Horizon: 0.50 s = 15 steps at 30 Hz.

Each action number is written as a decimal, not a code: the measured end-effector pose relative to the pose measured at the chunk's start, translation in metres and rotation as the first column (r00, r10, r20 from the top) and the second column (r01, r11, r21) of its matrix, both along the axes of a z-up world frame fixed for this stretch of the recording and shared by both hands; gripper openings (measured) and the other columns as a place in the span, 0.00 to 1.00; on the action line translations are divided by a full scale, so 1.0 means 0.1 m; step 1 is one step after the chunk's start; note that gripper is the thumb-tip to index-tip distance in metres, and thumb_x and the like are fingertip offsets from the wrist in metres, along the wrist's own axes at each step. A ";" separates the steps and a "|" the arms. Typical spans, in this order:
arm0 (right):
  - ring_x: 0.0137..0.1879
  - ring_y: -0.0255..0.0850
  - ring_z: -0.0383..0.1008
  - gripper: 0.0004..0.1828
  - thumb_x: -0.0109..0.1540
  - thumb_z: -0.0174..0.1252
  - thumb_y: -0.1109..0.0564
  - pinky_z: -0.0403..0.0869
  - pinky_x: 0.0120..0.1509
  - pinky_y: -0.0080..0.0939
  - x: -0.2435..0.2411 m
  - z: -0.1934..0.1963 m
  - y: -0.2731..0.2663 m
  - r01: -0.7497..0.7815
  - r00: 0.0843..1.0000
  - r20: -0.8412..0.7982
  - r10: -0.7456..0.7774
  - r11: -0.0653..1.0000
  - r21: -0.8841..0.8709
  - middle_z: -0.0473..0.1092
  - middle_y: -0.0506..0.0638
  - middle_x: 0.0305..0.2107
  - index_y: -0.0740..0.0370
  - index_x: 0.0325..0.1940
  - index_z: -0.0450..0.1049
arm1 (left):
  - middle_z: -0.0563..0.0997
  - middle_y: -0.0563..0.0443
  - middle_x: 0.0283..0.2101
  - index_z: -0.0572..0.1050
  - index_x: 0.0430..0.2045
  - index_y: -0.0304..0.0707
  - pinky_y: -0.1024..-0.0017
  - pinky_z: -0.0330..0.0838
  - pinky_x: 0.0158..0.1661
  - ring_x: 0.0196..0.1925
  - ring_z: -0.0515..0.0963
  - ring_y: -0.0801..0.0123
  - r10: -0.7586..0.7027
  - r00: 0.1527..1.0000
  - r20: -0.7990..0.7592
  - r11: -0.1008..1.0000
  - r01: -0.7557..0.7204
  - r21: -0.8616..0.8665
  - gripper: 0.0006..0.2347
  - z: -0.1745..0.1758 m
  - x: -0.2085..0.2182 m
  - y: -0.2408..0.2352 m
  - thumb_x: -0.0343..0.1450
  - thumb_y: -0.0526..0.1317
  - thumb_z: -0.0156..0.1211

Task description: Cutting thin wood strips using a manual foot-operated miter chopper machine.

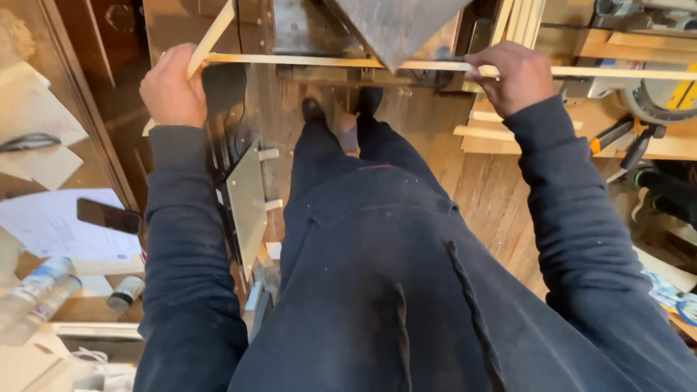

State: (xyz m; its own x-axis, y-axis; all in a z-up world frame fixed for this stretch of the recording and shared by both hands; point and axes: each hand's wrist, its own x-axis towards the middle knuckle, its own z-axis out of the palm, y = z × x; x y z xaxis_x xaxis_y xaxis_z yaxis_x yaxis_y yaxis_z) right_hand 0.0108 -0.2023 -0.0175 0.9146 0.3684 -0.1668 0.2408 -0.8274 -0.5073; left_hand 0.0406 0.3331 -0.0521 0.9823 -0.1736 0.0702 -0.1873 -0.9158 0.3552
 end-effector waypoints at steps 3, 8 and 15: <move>0.47 0.53 0.77 0.08 0.67 0.70 0.58 0.75 0.50 0.49 0.30 -0.13 0.12 0.071 0.994 0.077 -0.077 0.995 0.077 0.76 0.55 0.39 0.60 0.48 0.81 | 0.82 0.42 0.43 0.79 0.42 0.39 0.57 0.76 0.42 0.44 0.81 0.44 -0.011 0.998 0.054 0.974 0.023 -0.224 0.06 -0.10 0.39 0.02 0.74 0.29 0.62; 0.48 0.56 0.75 0.11 0.63 0.65 0.64 0.75 0.54 0.52 0.27 -0.36 0.42 0.007 0.985 0.172 -0.013 0.999 0.037 0.75 0.56 0.43 0.62 0.50 0.81 | 0.82 0.40 0.40 0.82 0.41 0.38 0.56 0.74 0.41 0.40 0.81 0.43 -0.061 0.998 -0.007 0.988 0.059 -0.144 0.07 -0.29 0.55 0.26 0.73 0.28 0.63; 0.44 0.56 0.75 0.10 0.61 0.66 0.51 0.75 0.53 0.51 0.06 -0.87 0.58 -0.099 0.993 0.010 0.116 0.884 -0.458 0.76 0.56 0.35 0.59 0.32 0.78 | 0.81 0.41 0.45 0.80 0.42 0.29 0.74 0.71 0.23 0.27 0.77 0.71 0.110 0.955 -0.276 0.500 -0.293 -0.815 0.06 0.12 0.43 0.19 0.76 0.33 0.59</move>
